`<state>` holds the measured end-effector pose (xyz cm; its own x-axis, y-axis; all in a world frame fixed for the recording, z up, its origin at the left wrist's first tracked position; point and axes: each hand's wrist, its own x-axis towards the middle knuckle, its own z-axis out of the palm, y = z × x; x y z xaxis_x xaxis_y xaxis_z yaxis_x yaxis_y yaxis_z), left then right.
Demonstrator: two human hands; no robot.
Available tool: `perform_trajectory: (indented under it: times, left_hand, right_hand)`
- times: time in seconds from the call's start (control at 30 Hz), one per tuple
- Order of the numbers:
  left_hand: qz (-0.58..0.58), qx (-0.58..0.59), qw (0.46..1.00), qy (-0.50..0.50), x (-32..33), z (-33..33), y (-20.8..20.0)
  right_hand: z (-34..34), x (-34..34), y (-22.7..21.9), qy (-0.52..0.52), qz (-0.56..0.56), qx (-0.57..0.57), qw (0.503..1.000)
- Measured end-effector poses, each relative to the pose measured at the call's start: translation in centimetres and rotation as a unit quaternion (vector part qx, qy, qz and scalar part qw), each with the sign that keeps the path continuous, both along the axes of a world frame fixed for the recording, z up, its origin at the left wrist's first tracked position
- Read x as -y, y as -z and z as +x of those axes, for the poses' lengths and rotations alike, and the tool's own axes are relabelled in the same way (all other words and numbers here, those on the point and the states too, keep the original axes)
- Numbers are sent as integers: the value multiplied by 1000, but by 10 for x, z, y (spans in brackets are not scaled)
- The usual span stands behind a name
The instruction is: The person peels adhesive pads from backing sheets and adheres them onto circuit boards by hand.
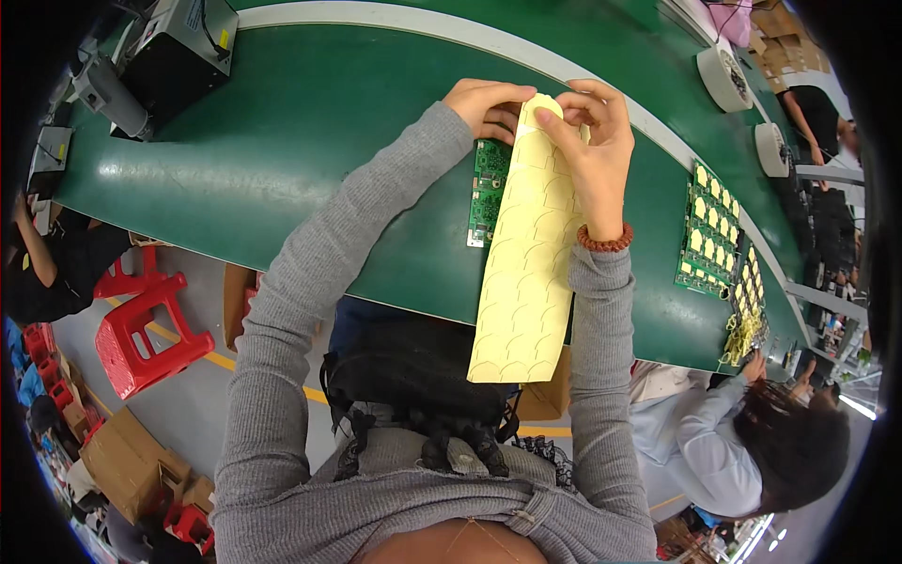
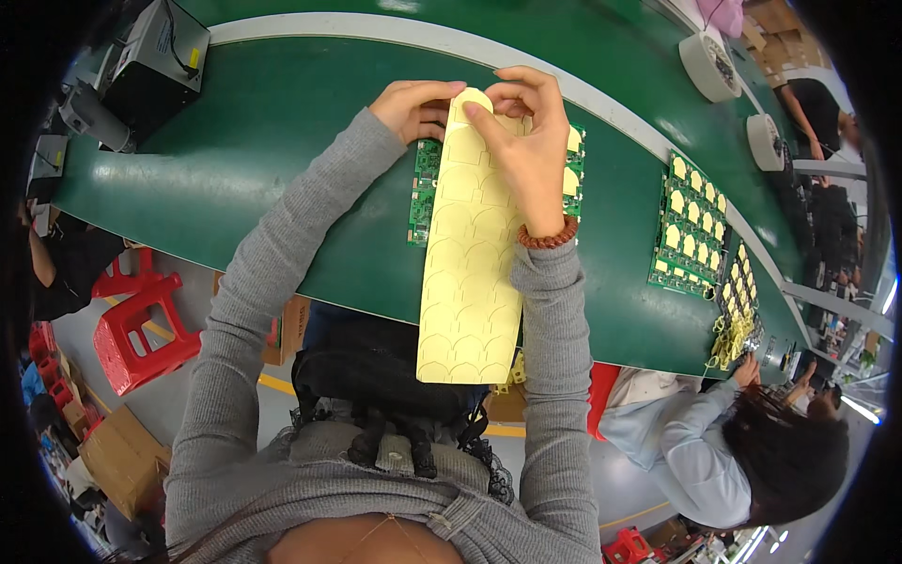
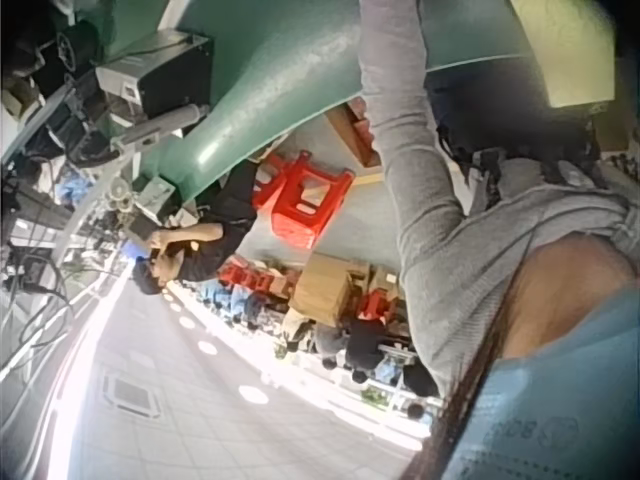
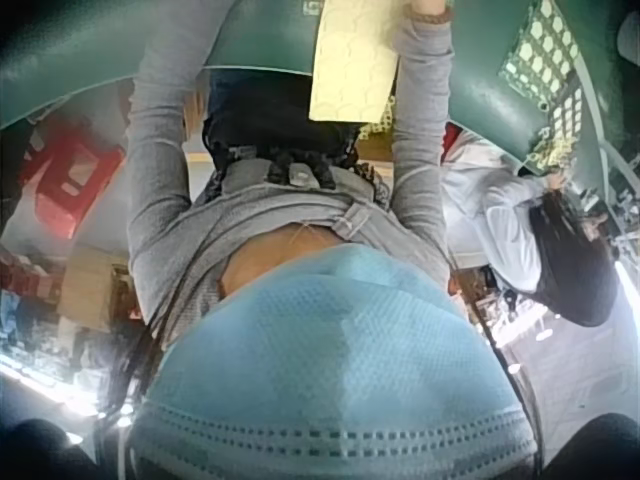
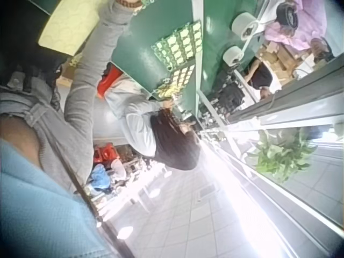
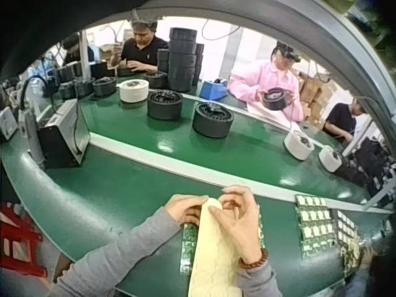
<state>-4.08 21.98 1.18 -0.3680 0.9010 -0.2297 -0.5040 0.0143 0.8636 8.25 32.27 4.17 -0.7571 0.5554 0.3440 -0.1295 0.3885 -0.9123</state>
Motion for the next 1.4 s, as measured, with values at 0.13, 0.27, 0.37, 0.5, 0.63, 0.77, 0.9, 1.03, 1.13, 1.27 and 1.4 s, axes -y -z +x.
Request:
perform_trajectory:
  times: [0.13, 0.27, 0.37, 0.5, 0.63, 0.77, 0.9, 1.03, 1.13, 1.27, 1.4]
  left_hand:
    - [-58, 106, 992, -44, 0, 5, -4]
    - [-48, 78, 991, -95, 1, 3, 4]
    - [-60, 13, 989, -131, 8, -14, 12]
    - [-152, -316, 899, -264, 19, -52, 12]
    - [-346, -523, 718, -301, 29, -70, 0]
    - [-271, -618, 613, -411, 30, -61, 2]
    - [-1, -715, 637, -288, 13, -36, -1]
    - [36, -725, 688, -13, 3, -2, 18]
    - [-35, -800, 599, 15, 6, 11, 36]
    - [-89, -778, 622, 5, 2, 18, 32]
    - [-109, -796, 594, -27, 0, 17, 33]
  right_hand:
    - [-4, 7, 5, -6, 63, -57, 996]
    - [-6, 10, 3, -29, -77, -129, 988]
    - [2, -4, -9, 41, -211, -164, 963]
    - [10, -30, -4, 85, -214, -16, 973]
    - [11, -35, 8, 87, -154, 82, 981]
    - [3, -29, 17, 40, -131, 87, 987]
    - [3, -30, 21, 30, -146, 103, 984]
    - [6, -35, 20, 14, -159, 101, 982]
    - [8, -34, 11, 13, -154, 96, 983]
    - [11, -36, 7, -11, -143, 129, 981]
    - [10, -28, 6, -30, -148, 164, 975]
